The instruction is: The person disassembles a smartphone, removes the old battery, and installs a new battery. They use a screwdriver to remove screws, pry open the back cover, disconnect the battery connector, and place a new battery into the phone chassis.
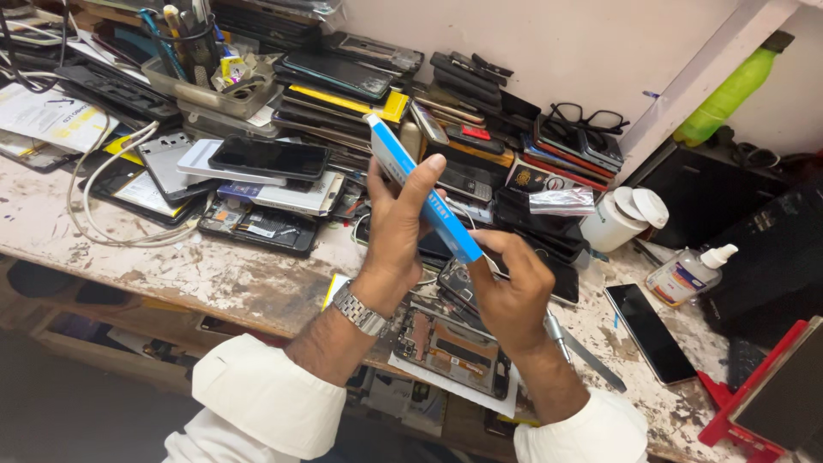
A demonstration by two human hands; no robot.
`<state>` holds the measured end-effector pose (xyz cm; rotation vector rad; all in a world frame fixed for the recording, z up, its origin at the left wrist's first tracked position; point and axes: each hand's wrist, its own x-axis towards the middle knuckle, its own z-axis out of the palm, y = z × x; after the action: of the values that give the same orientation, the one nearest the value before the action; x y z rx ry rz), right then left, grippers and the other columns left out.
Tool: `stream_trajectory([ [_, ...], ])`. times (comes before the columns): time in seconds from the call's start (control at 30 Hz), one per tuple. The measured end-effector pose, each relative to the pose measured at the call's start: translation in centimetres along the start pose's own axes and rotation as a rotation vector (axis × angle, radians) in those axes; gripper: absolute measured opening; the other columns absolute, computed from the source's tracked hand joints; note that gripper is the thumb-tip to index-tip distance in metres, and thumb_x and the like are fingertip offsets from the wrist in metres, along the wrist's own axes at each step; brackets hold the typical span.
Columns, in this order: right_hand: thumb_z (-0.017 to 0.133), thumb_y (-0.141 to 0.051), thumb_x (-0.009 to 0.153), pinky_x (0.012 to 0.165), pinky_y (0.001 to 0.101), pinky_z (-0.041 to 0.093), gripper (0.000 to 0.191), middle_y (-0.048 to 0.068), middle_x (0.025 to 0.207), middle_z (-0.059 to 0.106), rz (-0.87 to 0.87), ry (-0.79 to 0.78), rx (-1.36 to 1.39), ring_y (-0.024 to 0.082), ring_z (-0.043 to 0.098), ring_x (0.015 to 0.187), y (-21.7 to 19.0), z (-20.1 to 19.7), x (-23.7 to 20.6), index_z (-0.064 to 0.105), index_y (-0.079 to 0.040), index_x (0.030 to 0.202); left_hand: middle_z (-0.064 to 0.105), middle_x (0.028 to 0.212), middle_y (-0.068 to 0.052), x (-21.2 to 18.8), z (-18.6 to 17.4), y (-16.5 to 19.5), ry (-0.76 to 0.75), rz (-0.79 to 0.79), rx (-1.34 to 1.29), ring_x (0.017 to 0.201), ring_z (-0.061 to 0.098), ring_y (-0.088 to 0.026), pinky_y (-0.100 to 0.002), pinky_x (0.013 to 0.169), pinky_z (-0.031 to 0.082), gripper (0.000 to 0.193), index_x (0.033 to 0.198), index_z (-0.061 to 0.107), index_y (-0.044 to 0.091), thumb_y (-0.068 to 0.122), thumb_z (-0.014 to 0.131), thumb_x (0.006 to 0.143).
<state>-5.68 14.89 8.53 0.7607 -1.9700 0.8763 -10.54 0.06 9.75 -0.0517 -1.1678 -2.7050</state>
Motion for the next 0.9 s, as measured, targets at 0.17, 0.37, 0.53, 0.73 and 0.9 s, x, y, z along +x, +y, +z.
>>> stream_trajectory([
  [0.17, 0.073, 0.001, 0.095, 0.078, 0.0291, 0.061, 0.017, 0.012, 0.103, 0.074, 0.044, -0.062, 0.116, 0.02, 0.075, 0.09, 0.5, -0.2, -0.6, 0.068, 0.001, 0.112, 0.053, 0.112, -0.005, -0.2, -0.1, 0.9, -0.051, 0.015, 0.033, 0.095, 0.06, -0.013, -0.036, 0.076, 0.058, 0.109, 0.156, 0.018, 0.014, 0.04, 0.083, 0.071],
  [0.37, 0.071, 0.001, 0.097, 0.082, 0.0324, 0.059, 0.012, 0.013, 0.103, 0.074, -0.04, -0.015, 0.071, 0.023, 0.075, 0.092, 1.5, -0.6, -1.7, 0.068, -0.001, 0.108, 0.056, 0.113, -0.01, -0.5, -0.5, 1.5, -0.02, 0.041, 0.045, 0.096, 0.063, -0.015, -0.035, 0.074, 0.058, 0.113, 0.154, 0.007, 0.02, 0.042, 0.082, 0.071],
  [0.53, 0.071, 0.002, 0.096, 0.083, 0.0323, 0.059, 0.012, 0.013, 0.103, 0.074, -0.036, -0.02, 0.086, 0.023, 0.075, 0.094, 1.7, -0.7, -2.1, 0.069, -0.001, 0.108, 0.05, 0.123, -0.015, -0.5, -0.6, 0.8, -0.003, 0.17, 0.016, 0.099, 0.062, -0.019, -0.036, 0.077, 0.06, 0.095, 0.144, 0.022, 0.01, 0.039, 0.085, 0.078],
  [0.73, 0.071, 0.001, 0.096, 0.085, 0.032, 0.06, 0.013, 0.013, 0.107, 0.074, -0.049, -0.042, 0.135, 0.023, 0.075, 0.097, 1.7, -0.6, -2.3, 0.068, -0.002, 0.108, 0.047, 0.124, -0.014, -0.6, -1.3, 0.4, -0.057, 0.208, 0.041, 0.106, 0.055, -0.018, -0.034, 0.079, 0.057, 0.089, 0.149, 0.028, 0.016, 0.038, 0.081, 0.082],
  [0.9, 0.071, 0.002, 0.096, 0.086, 0.0315, 0.061, 0.014, 0.012, 0.107, 0.075, -0.061, -0.042, 0.121, 0.023, 0.075, 0.098, 1.9, -0.3, -2.9, 0.068, -0.002, 0.109, 0.047, 0.13, -0.014, -0.8, -1.6, 0.7, -0.128, 0.255, 0.076, 0.112, 0.055, -0.02, -0.031, 0.087, 0.055, 0.088, 0.156, 0.03, 0.018, 0.035, 0.079, 0.085],
])
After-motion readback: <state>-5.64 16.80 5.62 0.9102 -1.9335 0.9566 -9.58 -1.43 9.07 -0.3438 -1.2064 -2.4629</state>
